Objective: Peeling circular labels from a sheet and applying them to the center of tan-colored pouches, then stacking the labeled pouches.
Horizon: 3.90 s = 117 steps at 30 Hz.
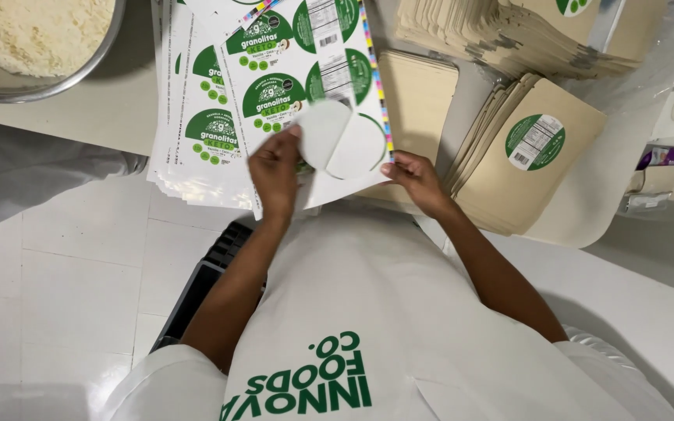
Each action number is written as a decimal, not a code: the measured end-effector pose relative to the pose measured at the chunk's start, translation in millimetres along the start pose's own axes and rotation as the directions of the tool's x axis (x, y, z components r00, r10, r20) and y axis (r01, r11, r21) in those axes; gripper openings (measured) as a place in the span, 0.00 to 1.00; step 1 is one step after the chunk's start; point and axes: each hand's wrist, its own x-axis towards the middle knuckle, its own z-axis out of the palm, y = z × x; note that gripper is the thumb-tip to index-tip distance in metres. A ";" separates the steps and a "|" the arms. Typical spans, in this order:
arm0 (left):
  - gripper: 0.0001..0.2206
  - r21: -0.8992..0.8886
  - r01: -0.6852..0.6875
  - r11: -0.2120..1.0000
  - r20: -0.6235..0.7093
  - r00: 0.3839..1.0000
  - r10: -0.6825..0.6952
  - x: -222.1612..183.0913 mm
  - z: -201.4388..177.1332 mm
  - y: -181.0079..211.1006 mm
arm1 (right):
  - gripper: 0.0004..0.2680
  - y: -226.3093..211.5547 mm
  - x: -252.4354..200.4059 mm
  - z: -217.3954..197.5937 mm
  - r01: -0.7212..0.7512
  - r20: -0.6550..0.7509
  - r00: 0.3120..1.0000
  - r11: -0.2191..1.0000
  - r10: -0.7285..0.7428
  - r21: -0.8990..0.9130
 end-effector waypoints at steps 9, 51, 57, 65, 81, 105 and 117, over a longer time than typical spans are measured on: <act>0.09 0.128 0.079 0.989 0.961 0.236 -0.143 -93.5 21.4 35.1 | 0.12 -2.6 30.4 -29.4 -0.245 -0.226 0.944 0.969 0.239 0.001; 0.35 0.308 -0.861 0.404 0.786 0.470 0.402 84.6 37.9 49.9 | 0.15 -99.5 83.7 -26.6 -0.011 0.071 0.997 0.984 -0.002 0.176; 0.17 0.006 -0.874 0.487 0.785 0.305 0.538 100.1 70.8 49.6 | 0.09 -144.5 62.6 -7.4 0.203 0.075 0.977 0.978 -0.198 -0.057; 0.14 -0.011 -0.598 0.802 0.653 0.603 0.458 89.1 65.0 68.8 | 0.12 -165.5 56.6 -2.3 0.183 0.100 0.981 0.966 -0.167 -0.181; 0.16 -0.317 -0.389 0.865 -0.242 0.915 0.323 95.0 -55.1 100.9 | 0.07 -98.2 285.7 -46.8 0.430 -0.576 0.810 0.776 -0.106 0.462; 0.20 0.602 -0.499 0.623 0.615 0.788 0.036 61.1 134.0 -75.4 | 0.12 -13.3 50.9 -88.0 0.035 -0.193 0.912 0.536 -0.362 -0.843; 0.07 0.715 -0.694 0.084 0.699 0.711 -0.070 82.7 160.7 -96.6 | 0.14 63.7 96.9 -98.9 -0.249 -0.085 0.703 -0.133 -0.706 -0.959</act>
